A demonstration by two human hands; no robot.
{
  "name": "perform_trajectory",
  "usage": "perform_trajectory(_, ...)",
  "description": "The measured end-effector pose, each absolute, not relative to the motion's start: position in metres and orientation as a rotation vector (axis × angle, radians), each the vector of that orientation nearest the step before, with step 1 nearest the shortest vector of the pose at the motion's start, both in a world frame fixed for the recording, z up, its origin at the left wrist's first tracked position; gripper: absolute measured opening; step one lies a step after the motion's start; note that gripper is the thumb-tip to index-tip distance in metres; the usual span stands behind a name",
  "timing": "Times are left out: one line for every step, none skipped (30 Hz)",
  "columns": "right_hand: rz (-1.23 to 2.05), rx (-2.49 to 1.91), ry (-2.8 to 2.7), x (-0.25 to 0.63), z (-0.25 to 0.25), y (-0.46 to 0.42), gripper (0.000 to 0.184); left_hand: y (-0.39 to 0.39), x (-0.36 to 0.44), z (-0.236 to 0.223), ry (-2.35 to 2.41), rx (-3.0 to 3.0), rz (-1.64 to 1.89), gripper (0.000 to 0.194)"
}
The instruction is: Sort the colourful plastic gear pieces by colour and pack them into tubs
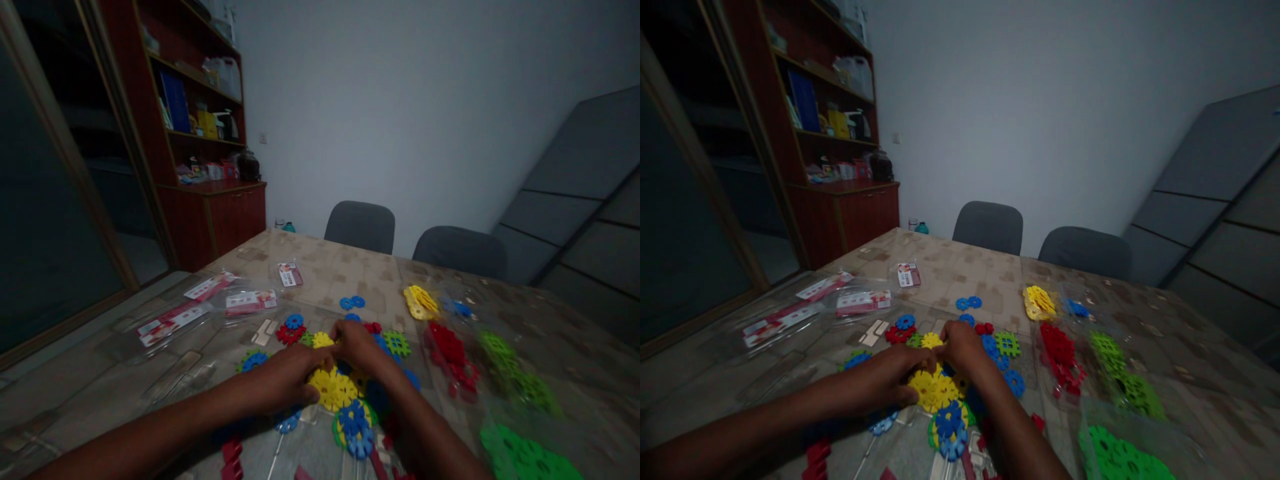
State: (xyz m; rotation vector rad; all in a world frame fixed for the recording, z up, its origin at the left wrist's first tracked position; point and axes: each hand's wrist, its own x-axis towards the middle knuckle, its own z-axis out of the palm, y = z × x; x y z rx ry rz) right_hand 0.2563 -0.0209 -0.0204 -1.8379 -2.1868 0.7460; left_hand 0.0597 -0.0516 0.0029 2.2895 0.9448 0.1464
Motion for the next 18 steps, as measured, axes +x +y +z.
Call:
perform_trajectory(0.756,-1.844,-2.174,0.255,-0.021,-0.021,0.033,-0.053,0.061,0.005,0.928,2.277,0.151,0.052)
perform_trajectory(0.772,-1.846,-2.162,0.255,-0.022,-0.021,0.033,-0.054,0.062,0.007,0.917,2.270,0.149,0.055)
perform_trajectory(0.793,-1.842,-2.150,0.255,-0.021,-0.021,0.033,-0.055,0.063,0.008,0.916,2.268,0.143,0.056)
perform_trajectory(0.815,-1.836,-2.136,0.257,-0.021,-0.021,0.033,-0.055,0.063,0.009,0.923,2.273,0.128,0.054)
perform_trajectory(0.833,-1.828,-2.119,0.259,-0.019,-0.022,0.033,-0.055,0.064,0.010,0.933,2.280,0.104,0.051)
perform_trajectory(0.845,-1.818,-2.098,0.262,-0.017,-0.022,0.032,-0.056,0.065,0.011,0.940,2.289,0.078,0.047)
perform_trajectory(0.848,-1.806,-2.074,0.266,-0.014,-0.023,0.031,-0.056,0.065,0.012,0.944,2.296,0.056,0.043)
perform_trajectory(0.845,-1.793,-2.046,0.270,-0.011,-0.024,0.028,-0.056,0.065,0.012,0.946,2.299,0.041,0.039)
perform_trajectory(0.838,-1.779,-2.015,0.274,-0.007,-0.027,0.021,-0.057,0.065,0.013,0.947,2.297,0.035,0.038)
perform_trajectory(0.833,-1.763,-1.984,0.279,-0.004,-0.030,0.013,-0.057,0.065,0.013,0.948,2.292,0.038,0.037)
perform_trajectory(0.835,-1.744,-1.956,0.283,0.000,-0.035,0.006,-0.057,0.064,0.013,0.949,2.288,0.046,0.036)
perform_trajectory(0.847,-1.725,-1.931,0.288,0.004,-0.041,0.008,-0.058,0.063,0.013,0.945,2.287,0.057,0.034)
perform_trajectory(0.869,-1.704,-1.911,0.292,0.007,-0.048,0.013,-0.057,0.062,0.013,0.936,2.290,0.067,0.031)
perform_trajectory(0.901,-1.683,-1.896,0.296,0.009,-0.055,0.015,-0.057,0.061,0.012,0.920,2.295,0.073,0.028)
perform_trajectory(0.939,-1.661,-1.885,0.300,0.011,-0.063,0.016,-0.056,0.060,0.011,0.900,2.299,0.078,0.026)
perform_trajectory(0.980,-1.641,-1.876,0.302,0.012,-0.071,0.015,-0.056,0.059,0.010,0.878,2.299,0.085,0.024)
perform_trajectory(1.025,-1.623,-1.869,0.304,0.012,-0.079,0.014,-0.055,0.058,0.009,0.858,2.294,0.097,0.024)
perform_trajectory(1.069,-1.607,-1.863,0.304,0.010,-0.086,0.012,-0.055,0.058,0.008,0.845,2.286,0.112,0.024)
